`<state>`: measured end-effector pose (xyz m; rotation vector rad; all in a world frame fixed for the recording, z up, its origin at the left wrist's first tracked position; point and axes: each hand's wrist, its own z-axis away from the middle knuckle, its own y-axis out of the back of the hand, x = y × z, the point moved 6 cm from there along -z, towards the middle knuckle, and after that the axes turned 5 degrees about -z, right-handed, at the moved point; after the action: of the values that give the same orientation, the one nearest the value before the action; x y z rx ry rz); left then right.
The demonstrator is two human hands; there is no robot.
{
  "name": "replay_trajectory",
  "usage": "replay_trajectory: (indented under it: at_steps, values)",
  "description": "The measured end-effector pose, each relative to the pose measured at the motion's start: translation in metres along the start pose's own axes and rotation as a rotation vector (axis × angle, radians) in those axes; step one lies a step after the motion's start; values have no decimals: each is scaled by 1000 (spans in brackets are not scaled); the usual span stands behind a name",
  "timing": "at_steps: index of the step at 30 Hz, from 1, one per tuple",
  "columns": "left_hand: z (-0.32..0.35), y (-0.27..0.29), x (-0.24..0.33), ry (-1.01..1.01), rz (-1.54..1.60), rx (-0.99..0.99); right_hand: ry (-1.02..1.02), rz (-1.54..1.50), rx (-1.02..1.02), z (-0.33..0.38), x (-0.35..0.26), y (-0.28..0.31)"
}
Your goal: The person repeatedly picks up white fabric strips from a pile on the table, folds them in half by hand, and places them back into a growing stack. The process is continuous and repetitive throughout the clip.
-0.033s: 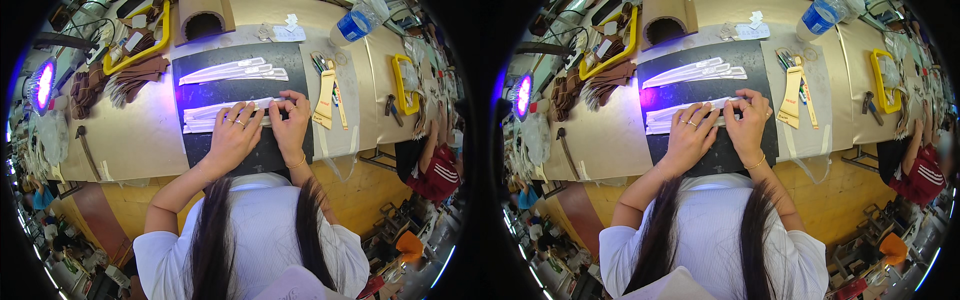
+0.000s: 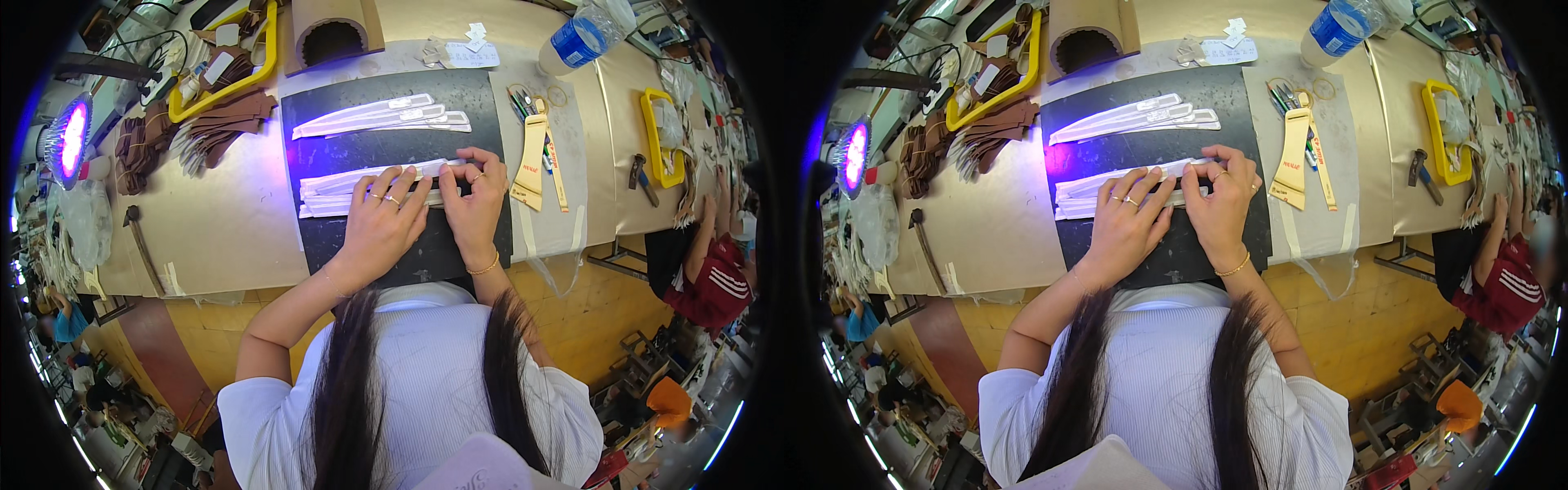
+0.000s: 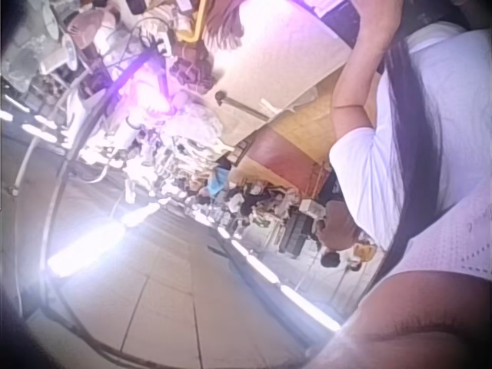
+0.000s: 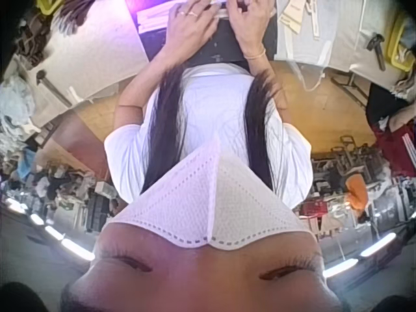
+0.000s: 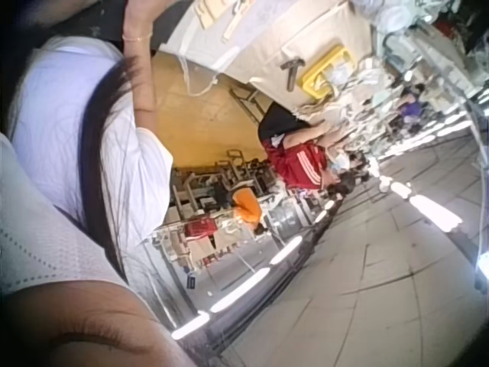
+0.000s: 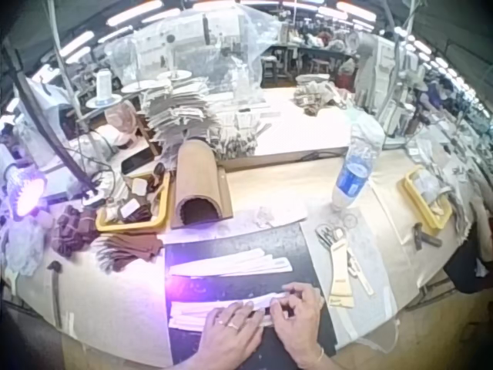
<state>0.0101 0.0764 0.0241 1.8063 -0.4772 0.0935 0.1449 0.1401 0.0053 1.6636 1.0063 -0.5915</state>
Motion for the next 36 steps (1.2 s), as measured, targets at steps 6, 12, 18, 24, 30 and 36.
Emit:
replay_trajectory:
  at_steps: [6, 12, 18, 24, 30, 36]
  values:
    - [-9, -4, -1, -4, -66, 20, 22, 17, 13, -4, 1, -3]
    - [-14, -6, 0, -10, -106, 21, 13, 83, 9, -6, 0, -4]
    - [-14, -5, -1, -14, -107, 10, -125, -60, -59, -11, 17, -2]
    - [-16, -3, -3, -3, -28, 29, -87, -152, -139, -18, 13, 7]
    - [-21, -1, -20, 83, 208, 78, 59, 44, -222, -16, 4, 4]
    - [-30, 2, -27, 91, 195, 52, -3, -175, -180, -18, 12, 12]
